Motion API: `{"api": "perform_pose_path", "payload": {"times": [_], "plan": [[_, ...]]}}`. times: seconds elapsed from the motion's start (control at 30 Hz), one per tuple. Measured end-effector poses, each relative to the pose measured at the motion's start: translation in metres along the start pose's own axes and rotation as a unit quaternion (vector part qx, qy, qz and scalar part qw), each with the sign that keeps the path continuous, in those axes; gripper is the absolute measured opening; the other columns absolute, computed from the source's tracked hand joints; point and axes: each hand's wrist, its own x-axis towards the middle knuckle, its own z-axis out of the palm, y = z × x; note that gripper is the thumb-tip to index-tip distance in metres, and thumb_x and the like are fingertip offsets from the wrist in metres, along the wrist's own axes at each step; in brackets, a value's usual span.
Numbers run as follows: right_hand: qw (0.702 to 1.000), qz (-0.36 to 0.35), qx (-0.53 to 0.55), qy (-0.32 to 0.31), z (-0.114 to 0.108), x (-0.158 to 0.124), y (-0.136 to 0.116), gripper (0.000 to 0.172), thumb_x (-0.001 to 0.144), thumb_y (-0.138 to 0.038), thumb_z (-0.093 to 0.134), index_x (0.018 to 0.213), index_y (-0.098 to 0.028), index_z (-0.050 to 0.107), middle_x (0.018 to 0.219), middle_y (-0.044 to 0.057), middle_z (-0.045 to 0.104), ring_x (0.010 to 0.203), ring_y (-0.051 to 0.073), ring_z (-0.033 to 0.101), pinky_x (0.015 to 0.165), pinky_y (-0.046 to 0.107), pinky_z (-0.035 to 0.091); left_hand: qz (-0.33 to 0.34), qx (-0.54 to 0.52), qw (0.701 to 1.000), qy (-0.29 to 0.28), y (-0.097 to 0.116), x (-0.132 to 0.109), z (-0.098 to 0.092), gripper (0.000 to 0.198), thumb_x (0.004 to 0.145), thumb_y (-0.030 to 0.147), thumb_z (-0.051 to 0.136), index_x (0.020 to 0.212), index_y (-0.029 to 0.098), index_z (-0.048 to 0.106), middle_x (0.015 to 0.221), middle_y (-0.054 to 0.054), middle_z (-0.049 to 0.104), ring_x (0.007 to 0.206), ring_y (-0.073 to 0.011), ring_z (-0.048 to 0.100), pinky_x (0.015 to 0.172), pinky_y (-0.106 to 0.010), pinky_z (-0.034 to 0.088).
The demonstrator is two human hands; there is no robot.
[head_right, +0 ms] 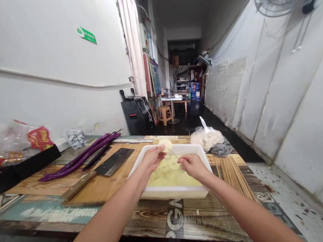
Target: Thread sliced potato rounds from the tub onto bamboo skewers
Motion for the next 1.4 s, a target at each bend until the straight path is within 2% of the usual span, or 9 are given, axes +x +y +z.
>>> {"api": "perform_pose_path", "payload": {"times": [0.17,0.3,0.47,0.7,0.77,0.93,1.13,1.27,1.4], "plan": [[0.934,0.168,0.296,-0.112,-0.010,0.001,0.000,0.011,0.073,-0.024,0.051,0.078,-0.015,0.053,0.046,-0.012,0.027,0.033,0.003,0.009,0.035,0.019,0.007,0.046,0.066,0.997,0.007,-0.004,0.001,0.000,0.018,0.060,0.022,0.074,0.065,0.011,0.061,0.059,-0.003,0.060,0.047,-0.0091,0.054,0.045,-0.019,0.038],[0.932,0.183,0.292,-0.110,-0.010,-0.002,-0.003,0.010,0.074,-0.020,0.048,0.080,-0.014,0.054,0.046,-0.012,0.026,0.033,0.003,0.008,0.034,0.019,0.009,0.174,0.192,0.966,0.016,-0.009,0.004,-0.002,0.015,0.063,0.028,0.070,0.065,0.015,0.063,0.056,-0.001,0.060,0.049,-0.0112,0.056,0.047,-0.020,0.038],[0.993,0.020,-0.118,0.000,-0.009,-0.008,-0.004,0.018,0.079,-0.026,0.048,0.072,-0.016,0.061,0.051,-0.001,0.054,0.036,0.007,0.036,0.040,0.022,0.024,0.177,0.197,0.963,0.043,-0.011,0.005,-0.002,0.015,0.063,0.029,0.067,0.063,0.016,0.061,0.054,0.000,0.059,0.048,-0.0119,0.056,0.047,-0.020,0.038],[0.789,-0.181,-0.585,0.050,0.001,-0.026,-0.003,0.028,0.076,0.000,0.041,0.090,-0.009,0.063,0.075,0.016,0.065,0.066,0.021,0.058,0.057,0.029,0.035,0.136,0.187,0.971,0.062,-0.012,0.003,-0.001,0.019,0.061,0.031,0.066,0.061,0.014,0.059,0.052,0.000,0.056,0.047,-0.0121,0.055,0.045,-0.021,0.036],[0.803,-0.170,-0.569,0.047,0.005,-0.027,-0.002,0.028,0.075,0.001,0.039,0.091,-0.007,0.061,0.075,0.016,0.064,0.065,0.021,0.057,0.058,0.029,0.035,0.174,0.234,0.955,0.059,-0.013,0.004,-0.003,0.019,0.062,0.033,0.065,0.060,0.015,0.059,0.053,0.000,0.057,0.049,-0.0125,0.056,0.047,-0.021,0.036],[0.988,-0.003,-0.156,0.001,-0.002,-0.016,-0.003,0.019,0.083,-0.021,0.040,0.075,-0.014,0.055,0.054,-0.001,0.045,0.044,0.010,0.040,0.045,0.021,0.030,0.214,0.232,0.948,0.052,-0.011,0.005,-0.003,0.018,0.063,0.033,0.065,0.063,0.015,0.061,0.056,0.000,0.058,0.051,-0.0119,0.056,0.049,-0.021,0.038],[0.972,0.110,0.159,-0.136,-0.018,-0.011,0.004,0.021,0.077,-0.037,0.047,0.082,-0.017,0.050,0.049,-0.011,0.022,0.035,0.005,0.012,0.035,0.019,0.014,0.091,0.089,0.992,0.023,-0.006,0.001,0.001,0.021,0.058,0.028,0.072,0.065,0.012,0.061,0.057,-0.001,0.058,0.046,-0.0071,0.050,0.045,-0.019,0.036],[0.994,-0.022,-0.086,-0.064,-0.021,-0.020,0.007,0.025,0.082,-0.037,0.042,0.078,-0.016,0.055,0.049,-0.005,0.039,0.038,0.007,0.028,0.041,0.020,0.021,0.028,0.054,0.998,0.019,-0.005,-0.002,0.002,0.019,0.058,0.021,0.074,0.064,0.011,0.059,0.054,-0.001,0.056,0.044,-0.0067,0.050,0.042,-0.017,0.034],[0.884,-0.148,-0.442,0.036,-0.022,-0.031,0.006,0.024,0.084,-0.025,0.040,0.073,-0.016,0.059,0.066,0.007,0.060,0.058,0.014,0.051,0.053,0.024,0.029,-0.007,0.046,0.998,0.040,-0.001,-0.004,0.004,0.014,0.063,0.013,0.071,0.063,0.010,0.058,0.052,-0.001,0.055,0.042,-0.0065,0.050,0.040,-0.016,0.033]]}}
